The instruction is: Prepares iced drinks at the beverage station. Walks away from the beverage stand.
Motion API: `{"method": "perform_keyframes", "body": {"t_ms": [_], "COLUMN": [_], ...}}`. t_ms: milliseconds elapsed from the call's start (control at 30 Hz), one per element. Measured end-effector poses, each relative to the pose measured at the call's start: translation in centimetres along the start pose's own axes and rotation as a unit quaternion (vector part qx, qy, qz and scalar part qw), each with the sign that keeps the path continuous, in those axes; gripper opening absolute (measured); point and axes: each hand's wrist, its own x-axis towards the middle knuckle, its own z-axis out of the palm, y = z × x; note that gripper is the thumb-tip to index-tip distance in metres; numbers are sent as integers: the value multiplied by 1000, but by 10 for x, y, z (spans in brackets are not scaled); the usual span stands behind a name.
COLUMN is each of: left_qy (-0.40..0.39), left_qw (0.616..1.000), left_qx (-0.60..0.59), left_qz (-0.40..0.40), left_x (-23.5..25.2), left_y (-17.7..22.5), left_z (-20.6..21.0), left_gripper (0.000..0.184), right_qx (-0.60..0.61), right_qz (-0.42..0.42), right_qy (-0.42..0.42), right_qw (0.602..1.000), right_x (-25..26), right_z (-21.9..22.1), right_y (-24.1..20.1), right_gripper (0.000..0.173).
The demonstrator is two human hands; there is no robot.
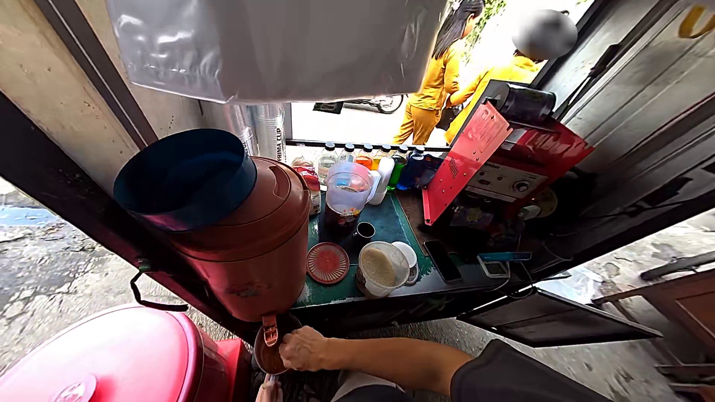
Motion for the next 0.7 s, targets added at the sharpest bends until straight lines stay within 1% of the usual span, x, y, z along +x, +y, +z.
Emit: {"method": "perform_keyframes", "body": {"t_ms": [67,100,133,167,233,267,300,367,400,433,467,500,533,567,633,700], "left_qy": [6,12,16,19,14,11,8,5,8,8,4,2,0,-1,-3,0], "left_qw": [1000,1000,1000,1000,1000,1000,1000,1000,1000,1000,1000,1000,1000,1000,1000,1000], "left_qx": [2,4,7,6,-1,-2,3,16,21,20,12,2,-4,-8,-6,-3], "left_qz": [-1,0,0,0,2,4,8,17,20,19,14,13,13,13,10,10], "left_x": [3,2,2,2,3,3,2,2,2,1,1,2,2,3,2,1], "left_y": [-3,-4,-2,-1,3,5,6,6,6,5,5,4,3,2,2,0], "left_z": [0,0,2,5,7,7,6,4,5,4,2,1,0,0,0,0], "left_gripper": [30,29,30,30,33,33,33,31,30,30,31,31,31,31,31,32], "right_qx": [24,26,19,1,-22,-22,-12,12,11,-6,-30,-46,-47,-38,-13,-29], "right_qz": [36,64,84,82,32,12,15,67,89,89,71,39,2,-18,9,56], "right_qy": [47,59,49,33,-4,-6,1,38,48,56,45,17,-6,-11,29,69], "right_qw": [998,996,995,996,999,1000,1000,997,995,994,996,998,999,999,999,996], "right_x": [7,11,12,11,3,-1,-2,4,9,12,12,10,7,5,7,11], "right_z": [1,0,-4,-8,-12,-14,-16,-20,-18,-11,-6,-4,-4,-2,0,2], "right_y": [6,8,10,10,3,-1,-3,-1,5,11,13,12,11,11,15,20], "right_gripper": [30,30,30,30,29,30,32,34,32,30,30,31,33,34,33,30]}}
